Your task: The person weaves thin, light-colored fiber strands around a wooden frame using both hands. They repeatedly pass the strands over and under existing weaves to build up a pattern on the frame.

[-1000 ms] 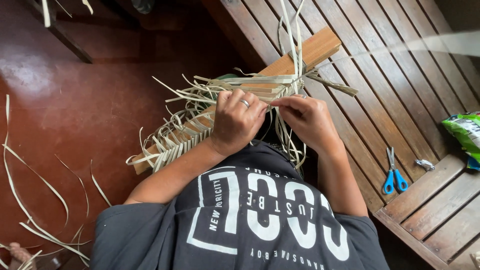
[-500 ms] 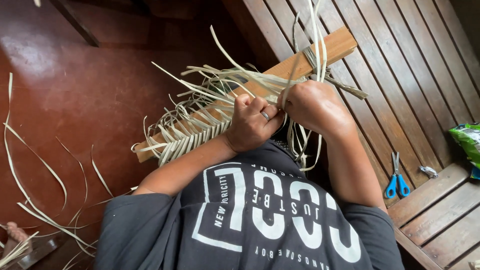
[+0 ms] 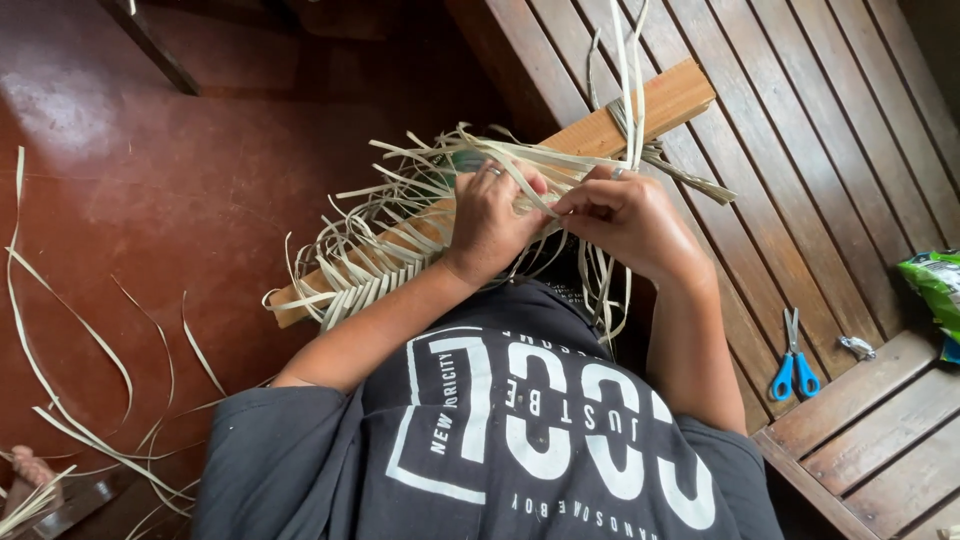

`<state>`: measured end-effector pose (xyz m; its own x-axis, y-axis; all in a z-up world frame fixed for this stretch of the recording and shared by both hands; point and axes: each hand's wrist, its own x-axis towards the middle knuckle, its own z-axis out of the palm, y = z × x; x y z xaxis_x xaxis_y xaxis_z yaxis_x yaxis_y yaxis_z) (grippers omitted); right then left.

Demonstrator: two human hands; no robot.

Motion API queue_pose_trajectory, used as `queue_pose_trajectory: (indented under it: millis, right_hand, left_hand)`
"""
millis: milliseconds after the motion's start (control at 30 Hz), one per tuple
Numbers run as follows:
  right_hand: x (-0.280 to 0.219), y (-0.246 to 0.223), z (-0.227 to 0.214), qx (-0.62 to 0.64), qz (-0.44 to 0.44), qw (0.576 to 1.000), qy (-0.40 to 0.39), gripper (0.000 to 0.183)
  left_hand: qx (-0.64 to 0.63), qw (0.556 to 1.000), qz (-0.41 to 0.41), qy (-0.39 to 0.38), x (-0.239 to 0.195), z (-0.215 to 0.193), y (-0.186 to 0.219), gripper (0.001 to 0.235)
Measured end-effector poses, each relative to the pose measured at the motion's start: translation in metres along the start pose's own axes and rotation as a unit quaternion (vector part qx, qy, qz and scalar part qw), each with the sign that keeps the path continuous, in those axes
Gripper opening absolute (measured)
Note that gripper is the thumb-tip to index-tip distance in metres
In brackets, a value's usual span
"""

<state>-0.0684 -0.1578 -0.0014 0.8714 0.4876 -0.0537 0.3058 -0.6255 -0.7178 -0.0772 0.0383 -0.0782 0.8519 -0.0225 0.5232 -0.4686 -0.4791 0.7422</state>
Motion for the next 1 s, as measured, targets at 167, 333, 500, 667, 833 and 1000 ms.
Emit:
queue_pose_trajectory:
  millis: [167, 333, 500, 667, 833, 1000]
  right_hand:
    - [-0.006, 0.009, 0.016, -0.048, -0.019, 0.993, 0.104, 0.018]
    - [-0.005, 0.026, 0.038, -0.114, -0.031, 0.978, 0.17, 0.013]
    - [-0.007, 0.021, 0.046, -0.162, -0.03, 0.966, 0.198, 0.01]
    - [-0.016, 0.006, 0.044, -0.204, -0.065, 0.951, 0.223, 0.012]
    - [-0.017, 0.013, 0.048, -0.195, -0.085, 0.95, 0.229, 0.013]
    - [-0.017, 0.002, 0.048, -0.198, -0.102, 0.944, 0.243, 0.01]
  left_hand:
    - [-0.224, 0.966, -0.095, 0.085, 0.0, 0.0, -0.01, 0.019]
    - [-0.18, 0.963, -0.152, -0.127, 0.011, -0.062, -0.017, 0.047]
    - [-0.279, 0.918, 0.0, -0.281, 0.024, -0.085, 0.049, 0.023]
    - [0.284, 0.927, 0.188, -0.154, 0.018, -0.058, 0.037, 0.027]
    - [0.265, 0.935, 0.21, -0.102, -0.004, -0.025, 0.015, 0.009]
    - [0.26, 0.933, 0.246, -0.024, 0.016, -0.043, 0.007, 0.01]
